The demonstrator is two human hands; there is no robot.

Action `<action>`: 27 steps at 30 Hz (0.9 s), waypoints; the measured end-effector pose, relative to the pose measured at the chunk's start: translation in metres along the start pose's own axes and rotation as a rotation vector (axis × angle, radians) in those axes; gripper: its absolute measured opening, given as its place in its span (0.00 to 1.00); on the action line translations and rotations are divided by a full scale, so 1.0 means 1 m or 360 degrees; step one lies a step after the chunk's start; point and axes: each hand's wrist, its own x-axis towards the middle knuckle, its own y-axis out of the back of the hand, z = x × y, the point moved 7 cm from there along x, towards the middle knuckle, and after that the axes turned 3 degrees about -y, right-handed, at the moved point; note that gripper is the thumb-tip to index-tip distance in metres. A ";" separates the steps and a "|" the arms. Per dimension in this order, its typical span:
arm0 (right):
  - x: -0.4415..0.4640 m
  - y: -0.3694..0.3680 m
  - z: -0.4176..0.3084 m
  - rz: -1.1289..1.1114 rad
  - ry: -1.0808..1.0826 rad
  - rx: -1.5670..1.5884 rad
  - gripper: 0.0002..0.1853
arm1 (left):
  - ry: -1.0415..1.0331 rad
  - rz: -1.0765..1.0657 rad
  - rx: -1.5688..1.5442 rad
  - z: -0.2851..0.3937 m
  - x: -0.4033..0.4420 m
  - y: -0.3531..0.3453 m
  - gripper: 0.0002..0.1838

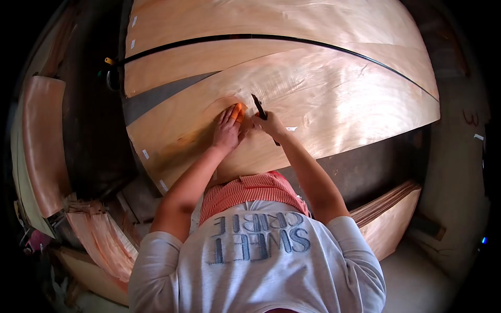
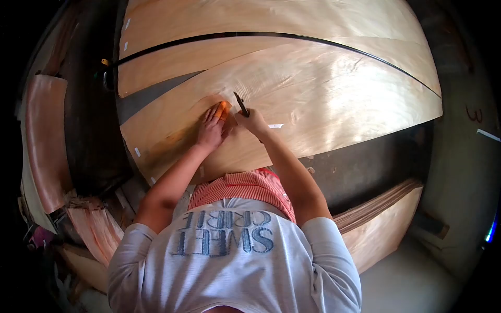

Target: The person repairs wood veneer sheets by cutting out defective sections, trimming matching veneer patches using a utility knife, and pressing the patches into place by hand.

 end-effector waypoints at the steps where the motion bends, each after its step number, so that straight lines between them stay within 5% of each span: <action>1: 0.010 0.000 0.001 0.0072 -0.0030 -0.0032 0.13 | -0.0006 0.0011 -0.0029 -0.002 0.000 0.001 0.26; 7: 0.027 0.002 -0.007 0.0355 -0.0172 -0.0179 0.15 | -0.0016 0.0031 -0.0174 -0.010 0.003 0.007 0.26; 11: 0.041 -0.001 0.019 0.0319 -0.0170 0.0171 0.14 | -0.0016 -0.0049 -0.0156 -0.009 0.006 0.011 0.27; 12: 0.040 0.003 0.016 0.0324 -0.0181 -0.0104 0.11 | -0.0009 -0.0078 -0.0099 -0.009 0.006 0.008 0.27; 20: -0.086 0.055 -0.046 0.0133 0.0153 0.0054 0.09 | 0.0058 -0.0180 0.0091 -0.010 -0.004 -0.003 0.29; 23: -0.134 0.057 -0.054 -0.0022 -0.0138 -0.0514 0.10 | 0.0008 -0.0094 0.0052 -0.013 -0.007 -0.006 0.28; 27: -0.152 0.044 -0.062 -0.0087 -0.0301 -0.0479 0.10 | -0.0025 -0.0041 0.0091 -0.006 -0.005 -0.004 0.28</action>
